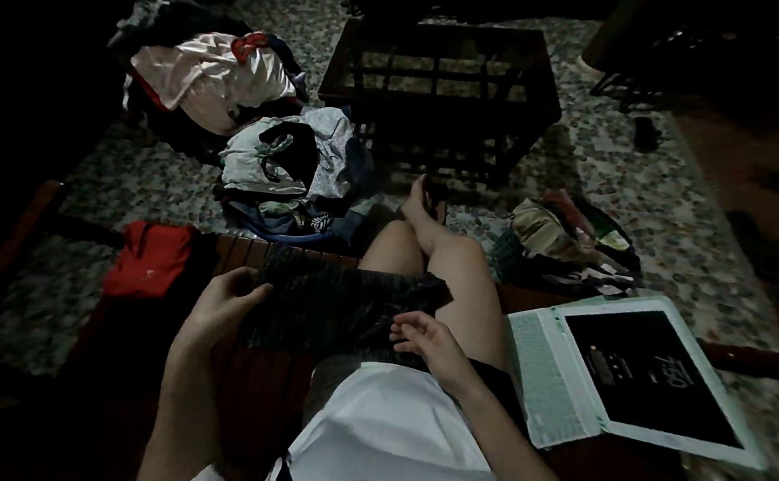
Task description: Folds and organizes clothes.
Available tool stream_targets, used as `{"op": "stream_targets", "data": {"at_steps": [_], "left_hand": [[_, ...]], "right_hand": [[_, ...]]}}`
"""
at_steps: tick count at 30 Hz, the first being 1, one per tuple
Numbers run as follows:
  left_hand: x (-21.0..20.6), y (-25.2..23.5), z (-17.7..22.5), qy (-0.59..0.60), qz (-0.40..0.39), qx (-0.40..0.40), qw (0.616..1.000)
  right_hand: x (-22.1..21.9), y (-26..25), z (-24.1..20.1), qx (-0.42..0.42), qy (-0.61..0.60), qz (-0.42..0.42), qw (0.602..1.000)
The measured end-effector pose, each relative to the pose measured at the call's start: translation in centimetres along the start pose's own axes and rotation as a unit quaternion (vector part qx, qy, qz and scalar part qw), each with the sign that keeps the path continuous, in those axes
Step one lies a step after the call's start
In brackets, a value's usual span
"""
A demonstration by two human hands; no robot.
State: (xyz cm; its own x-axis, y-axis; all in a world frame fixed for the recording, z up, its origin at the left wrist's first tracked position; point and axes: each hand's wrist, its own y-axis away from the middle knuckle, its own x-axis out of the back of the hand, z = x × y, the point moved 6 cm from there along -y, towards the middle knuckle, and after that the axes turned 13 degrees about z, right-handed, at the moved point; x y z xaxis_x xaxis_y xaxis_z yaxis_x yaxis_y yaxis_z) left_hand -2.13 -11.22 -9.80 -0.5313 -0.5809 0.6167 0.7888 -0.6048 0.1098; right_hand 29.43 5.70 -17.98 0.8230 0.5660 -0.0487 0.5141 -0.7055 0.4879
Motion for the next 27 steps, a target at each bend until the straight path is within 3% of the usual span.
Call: {"op": "stream_targets", "data": {"at_steps": [5, 10, 13, 15, 17, 18, 22, 25, 27], "left_hand": [[0.3, -0.6, 2.9, -0.027, 0.053, -0.024, 0.998], [-3.0, 0.9, 6.8, -0.100, 0.020, -0.043, 0.994], [-10.6, 4.7, 11.0, -0.114, -0.059, -0.088, 0.988], [-15.6, 7.5, 12.7, -0.092, -0.171, -0.127, 0.973], [-18.1, 9.6, 13.4, -0.047, -0.283, -0.184, 0.940], [-18.3, 9.9, 13.5, -0.026, -0.295, -0.222, 0.929], [-17.6, 7.3, 10.9, 0.003, -0.129, -0.372, 0.919], [-20.2, 6.7, 7.9, -0.080, -0.108, -0.430, 0.893], [-22.1, 7.5, 6.5, -0.149, -0.086, -0.454, 0.874]], "right_hand": [[0.6, -0.4, -0.8, -0.020, -0.058, -0.005, 0.998], [1.5, -1.0, -0.5, -0.041, -0.105, -0.006, 0.994], [1.8, -1.1, -1.0, -0.046, -0.155, -0.010, 0.987], [2.3, -1.3, -1.0, -0.042, -0.169, 0.016, 0.985], [3.6, -1.8, -0.4, -0.027, -0.154, 0.056, 0.986], [4.2, -2.0, 0.0, -0.009, -0.135, 0.083, 0.987], [5.3, -3.2, 0.9, 0.089, -0.071, 0.182, 0.977], [5.5, -4.4, 0.4, 0.134, 0.054, 0.246, 0.958], [5.4, -4.8, 0.6, 0.155, 0.195, 0.291, 0.924]]}}
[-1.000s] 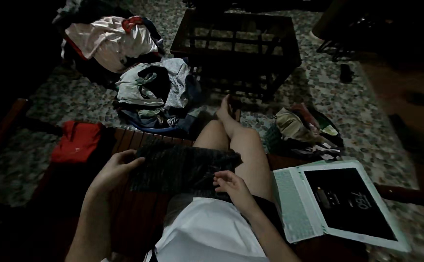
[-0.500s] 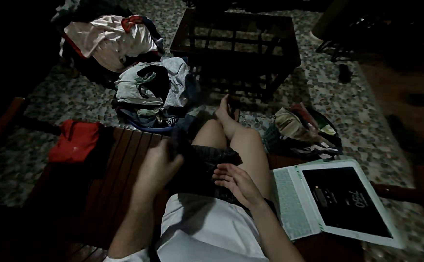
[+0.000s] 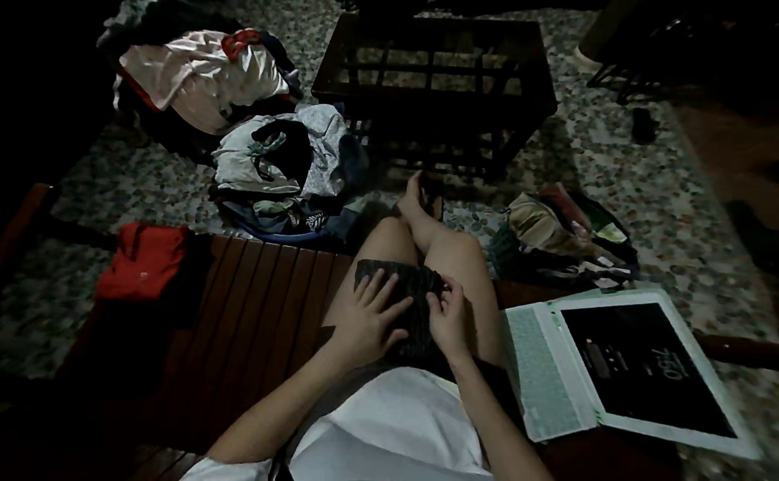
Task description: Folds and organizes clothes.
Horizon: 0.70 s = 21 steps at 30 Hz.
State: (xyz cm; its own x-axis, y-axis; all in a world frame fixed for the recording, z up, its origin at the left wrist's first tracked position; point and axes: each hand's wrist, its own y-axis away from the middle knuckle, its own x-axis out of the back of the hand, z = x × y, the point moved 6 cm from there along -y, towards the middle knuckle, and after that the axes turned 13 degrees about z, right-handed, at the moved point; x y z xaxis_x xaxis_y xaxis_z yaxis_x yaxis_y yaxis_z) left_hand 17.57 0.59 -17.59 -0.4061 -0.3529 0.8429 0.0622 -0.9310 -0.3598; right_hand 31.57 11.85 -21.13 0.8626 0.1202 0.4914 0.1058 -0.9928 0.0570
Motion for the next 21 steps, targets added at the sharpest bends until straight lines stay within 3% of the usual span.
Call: {"op": "stream_targets", "data": {"at_steps": [2, 4, 6, 7, 9, 10, 12, 14, 16, 17, 19, 21], "left_hand": [[-1.3, 0.6, 0.6, -0.045, 0.006, -0.015, 0.999], [-1.7, 0.9, 1.0, -0.063, 0.042, -0.019, 0.997], [-1.4, 1.5, 0.2, -0.018, 0.116, 0.073, 0.990], [-1.0, 1.8, -1.0, 0.022, 0.134, 0.175, 0.975], [-0.2, 2.4, -4.1, 0.116, 0.082, 0.387, 0.911], [0.0, 2.4, -5.3, 0.161, 0.045, 0.452, 0.876], [0.5, 1.8, -6.3, 0.266, 0.000, 0.502, 0.823], [1.5, 0.7, -5.4, 0.346, -0.030, 0.472, 0.810], [3.5, -1.0, -3.2, 0.351, -0.047, 0.381, 0.854], [4.8, -1.8, -1.7, 0.321, -0.056, 0.316, 0.891], [7.5, -3.1, 2.0, 0.230, -0.067, 0.153, 0.959], [9.2, -3.4, 5.2, 0.137, -0.038, -0.010, 0.990]], "right_hand": [[0.0, 1.1, -0.9, 0.105, 0.096, 0.054, 0.988], [0.3, 2.8, -2.4, 0.253, 0.126, 0.115, 0.952], [0.0, 4.2, -2.7, 0.317, 0.145, 0.078, 0.934], [-0.6, 4.3, -2.2, 0.300, 0.167, 0.022, 0.939], [-1.6, 4.0, -1.1, 0.202, 0.187, -0.092, 0.957], [-1.6, 3.7, -1.0, 0.169, 0.181, -0.115, 0.962], [-0.9, 3.2, -1.5, 0.090, 0.147, -0.170, 0.970], [-0.3, 2.8, -2.1, -0.044, 0.061, -0.235, 0.969], [0.1, 2.2, -2.6, -0.191, -0.110, -0.262, 0.940], [0.5, 2.1, -3.0, -0.257, -0.200, -0.268, 0.907], [2.0, 1.3, -4.3, -0.286, -0.311, -0.249, 0.872], [2.8, 0.1, -5.1, -0.226, -0.371, -0.225, 0.872]]}}
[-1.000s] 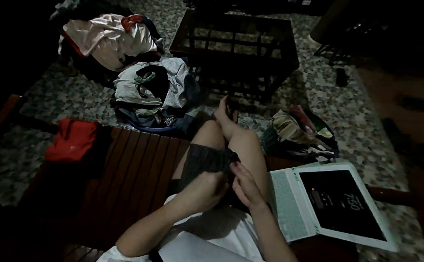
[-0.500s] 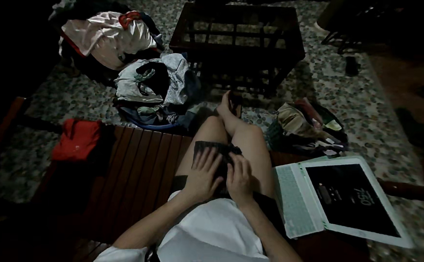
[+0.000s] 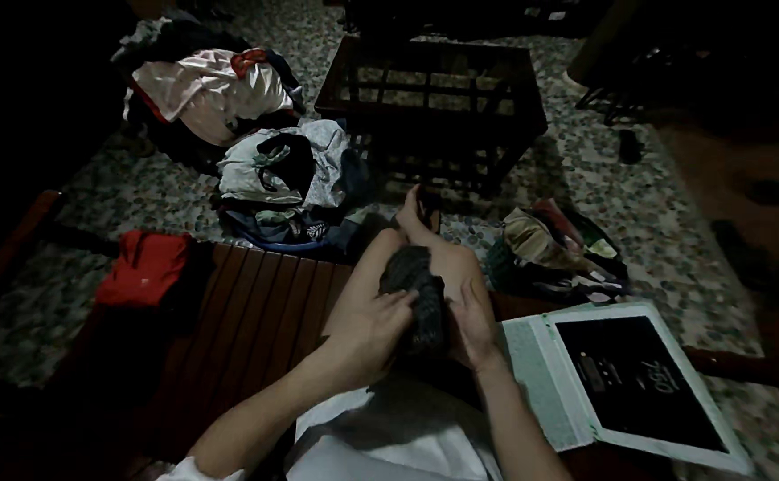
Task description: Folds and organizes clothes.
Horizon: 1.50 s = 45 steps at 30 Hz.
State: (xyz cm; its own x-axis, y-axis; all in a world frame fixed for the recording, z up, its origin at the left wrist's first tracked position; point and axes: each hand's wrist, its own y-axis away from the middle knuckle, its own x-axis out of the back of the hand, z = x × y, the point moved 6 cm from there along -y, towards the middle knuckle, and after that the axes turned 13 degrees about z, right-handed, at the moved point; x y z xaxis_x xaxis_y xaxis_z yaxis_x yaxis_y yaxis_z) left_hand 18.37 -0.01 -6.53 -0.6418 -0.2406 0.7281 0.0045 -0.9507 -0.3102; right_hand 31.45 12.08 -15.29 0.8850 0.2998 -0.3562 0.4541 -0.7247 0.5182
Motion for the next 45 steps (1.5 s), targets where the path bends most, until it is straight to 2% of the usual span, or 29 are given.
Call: {"op": "stream_targets", "data": {"at_steps": [1, 3, 6, 8, 10, 11, 12, 13, 14, 15, 16, 17, 19, 20, 22, 25, 27, 29, 32, 35, 38, 40, 43, 45], "left_hand": [[-0.3, 0.3, 0.9, -0.054, 0.021, -0.071, 0.996], [-1.9, 1.2, 0.9, -0.153, 0.054, -0.158, 0.974], [-4.1, 3.3, -0.9, -0.215, 0.048, -0.184, 0.958], [-4.0, 5.2, -1.9, -0.154, 0.061, -0.159, 0.973], [-3.0, 7.8, -2.9, -0.053, 0.156, -0.104, 0.981], [-2.8, 9.2, -3.8, 0.008, 0.200, -0.052, 0.978], [-3.0, 10.4, -4.9, 0.095, 0.208, 0.031, 0.973], [-3.5, 11.3, -6.1, 0.199, 0.184, 0.141, 0.952], [-4.1, 11.9, -7.1, 0.304, 0.146, 0.246, 0.909], [-4.5, 12.0, -7.8, 0.394, 0.133, 0.305, 0.857], [-4.5, 11.9, -8.2, 0.466, 0.154, 0.338, 0.803], [-4.0, 11.5, -8.4, 0.520, 0.215, 0.367, 0.741], [-2.3, 10.5, -9.2, 0.572, 0.347, 0.410, 0.620], [-1.3, 10.0, -9.9, 0.585, 0.389, 0.428, 0.568], [0.7, 9.8, -12.2, 0.598, 0.426, 0.446, 0.512], [4.4, 12.3, -16.8, 0.580, 0.449, 0.471, 0.490], [8.1, 16.3, -20.1, 0.527, 0.480, 0.479, 0.512], [12.0, 22.1, -22.7, 0.454, 0.542, 0.482, 0.517], [17.4, 31.3, -23.8, 0.368, 0.636, 0.471, 0.488], [20.0, 40.5, -25.7, 0.338, 0.709, 0.426, 0.449], [19.5, 46.7, -29.0, 0.319, 0.757, 0.403, 0.404], [15.8, 49.6, -32.6, 0.356, 0.757, 0.409, 0.364], [10.6, 50.9, -36.5, 0.394, 0.743, 0.463, 0.282], [10.7, 50.0, -35.8, 0.377, 0.756, 0.458, 0.275]], "right_hand": [[-0.5, 0.0, -0.5, 0.022, -0.031, -0.021, 0.999], [-1.9, 0.1, -0.2, 0.013, -0.087, -0.049, 0.995], [-2.8, -0.9, 2.5, -0.046, -0.044, 0.035, 0.997], [-3.3, -1.9, 4.1, -0.062, -0.042, 0.046, 0.996], [-3.9, -1.9, 4.3, -0.056, -0.056, 0.059, 0.995], [-4.3, -1.7, 4.2, -0.050, -0.062, 0.071, 0.994], [-4.7, -1.5, 4.0, -0.041, -0.069, 0.081, 0.993], [-5.2, -1.3, 3.7, -0.031, -0.074, 0.087, 0.993], [-5.8, -1.2, 3.5, -0.020, -0.077, 0.084, 0.993], [-6.6, -1.3, 3.4, -0.015, -0.082, 0.066, 0.994], [-7.5, -1.4, 3.5, -0.014, -0.087, 0.045, 0.995], [-8.4, -1.4, 3.8, -0.016, -0.087, 0.024, 0.996], [-10.0, -1.7, 4.5, -0.019, -0.063, -0.016, 0.998], [-10.6, -1.9, 4.9, -0.016, -0.033, -0.033, 0.999], [-12.0, -2.7, 5.4, 0.027, 0.058, -0.053, 0.996], [-13.2, -4.4, 6.3, 0.082, 0.227, -0.088, 0.966], [-12.3, -6.0, 7.7, 0.055, 0.267, -0.133, 0.953], [-11.2, -6.7, 8.1, 0.041, 0.263, -0.143, 0.953], [-9.5, -7.1, 8.0, 0.023, 0.226, -0.131, 0.965], [-8.3, -7.5, 8.2, 0.007, 0.203, -0.119, 0.972], [-8.0, -8.0, 8.5, 0.001, 0.194, -0.119, 0.974], [-7.9, -8.3, 8.6, -0.006, 0.190, -0.118, 0.975], [-7.8, -8.3, 8.6, -0.013, 0.176, -0.114, 0.978], [-7.7, -8.1, 8.6, -0.014, 0.167, -0.112, 0.980]]}}
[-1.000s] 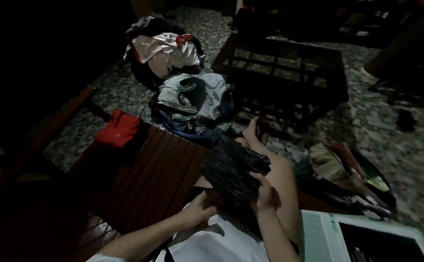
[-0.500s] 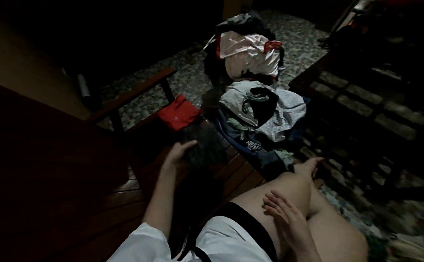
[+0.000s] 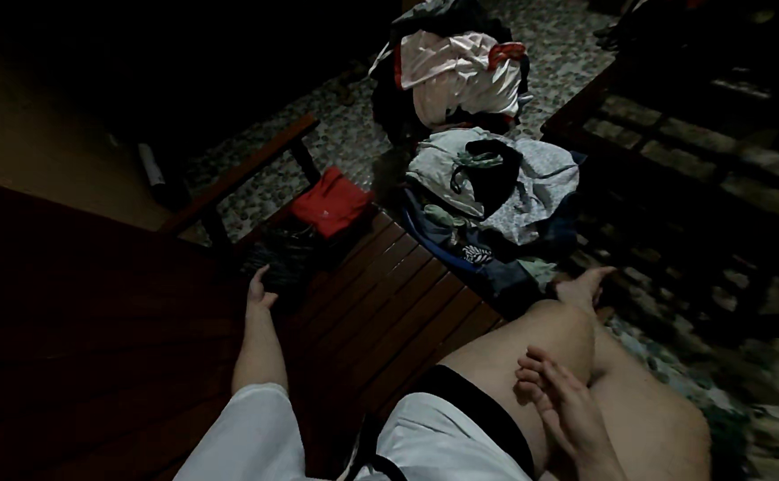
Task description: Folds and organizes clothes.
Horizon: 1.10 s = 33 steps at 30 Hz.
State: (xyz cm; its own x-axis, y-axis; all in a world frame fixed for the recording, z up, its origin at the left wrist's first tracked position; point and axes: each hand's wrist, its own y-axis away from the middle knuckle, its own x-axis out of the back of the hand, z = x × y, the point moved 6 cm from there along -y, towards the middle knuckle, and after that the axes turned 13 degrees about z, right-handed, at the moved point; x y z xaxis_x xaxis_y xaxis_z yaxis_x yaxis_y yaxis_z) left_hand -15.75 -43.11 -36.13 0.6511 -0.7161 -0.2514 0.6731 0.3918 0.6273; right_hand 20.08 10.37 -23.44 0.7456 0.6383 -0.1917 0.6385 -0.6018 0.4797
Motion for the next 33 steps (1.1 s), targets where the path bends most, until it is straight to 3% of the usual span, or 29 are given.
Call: {"op": "stream_targets", "data": {"at_steps": [4, 8, 10, 13, 15, 17, 19, 21, 24, 26, 33], "left_hand": [[-0.5, 3.9, 0.6, 0.001, -0.070, -0.044, 0.997], [-1.4, 10.8, -2.5, -0.002, -0.136, 0.003, 0.991], [-1.2, 11.6, -5.5, -0.045, -0.168, 0.046, 0.984], [0.4, 10.8, -8.4, -0.204, -0.112, 0.089, 0.968], [1.6, 9.9, -7.3, -0.335, -0.060, 0.080, 0.937], [2.1, 8.6, -4.3, -0.429, 0.016, 0.019, 0.903], [2.0, 7.0, -0.7, -0.442, 0.118, -0.072, 0.886], [1.7, 4.2, 1.9, -0.382, 0.195, -0.119, 0.895], [0.7, -1.2, 2.5, -0.332, 0.199, -0.097, 0.917], [-0.5, -2.2, 2.9, -0.327, 0.176, -0.094, 0.924], [-4.6, 9.4, 6.9, -0.321, 0.120, -0.135, 0.930]], "right_hand": [[0.1, -0.2, 0.1, 0.003, -0.010, 0.003, 1.000], [0.0, -0.2, 0.2, 0.009, -0.008, -0.002, 1.000], [0.2, 0.1, 0.2, 0.011, -0.009, 0.010, 1.000], [0.4, 0.7, 0.1, 0.019, -0.001, 0.021, 1.000], [0.5, 0.7, 0.2, 0.021, -0.007, 0.023, 0.999], [0.6, 0.5, 0.3, 0.021, -0.012, 0.018, 1.000], [0.4, 0.4, 0.4, 0.023, -0.013, 0.011, 1.000], [0.3, 0.3, 0.4, 0.024, -0.014, 0.009, 1.000], [0.4, 0.1, 0.5, 0.020, -0.015, 0.008, 1.000], [0.3, 0.2, 0.4, 0.018, -0.018, 0.010, 1.000], [0.2, 0.3, 0.3, 0.020, -0.040, 0.003, 0.999]]}}
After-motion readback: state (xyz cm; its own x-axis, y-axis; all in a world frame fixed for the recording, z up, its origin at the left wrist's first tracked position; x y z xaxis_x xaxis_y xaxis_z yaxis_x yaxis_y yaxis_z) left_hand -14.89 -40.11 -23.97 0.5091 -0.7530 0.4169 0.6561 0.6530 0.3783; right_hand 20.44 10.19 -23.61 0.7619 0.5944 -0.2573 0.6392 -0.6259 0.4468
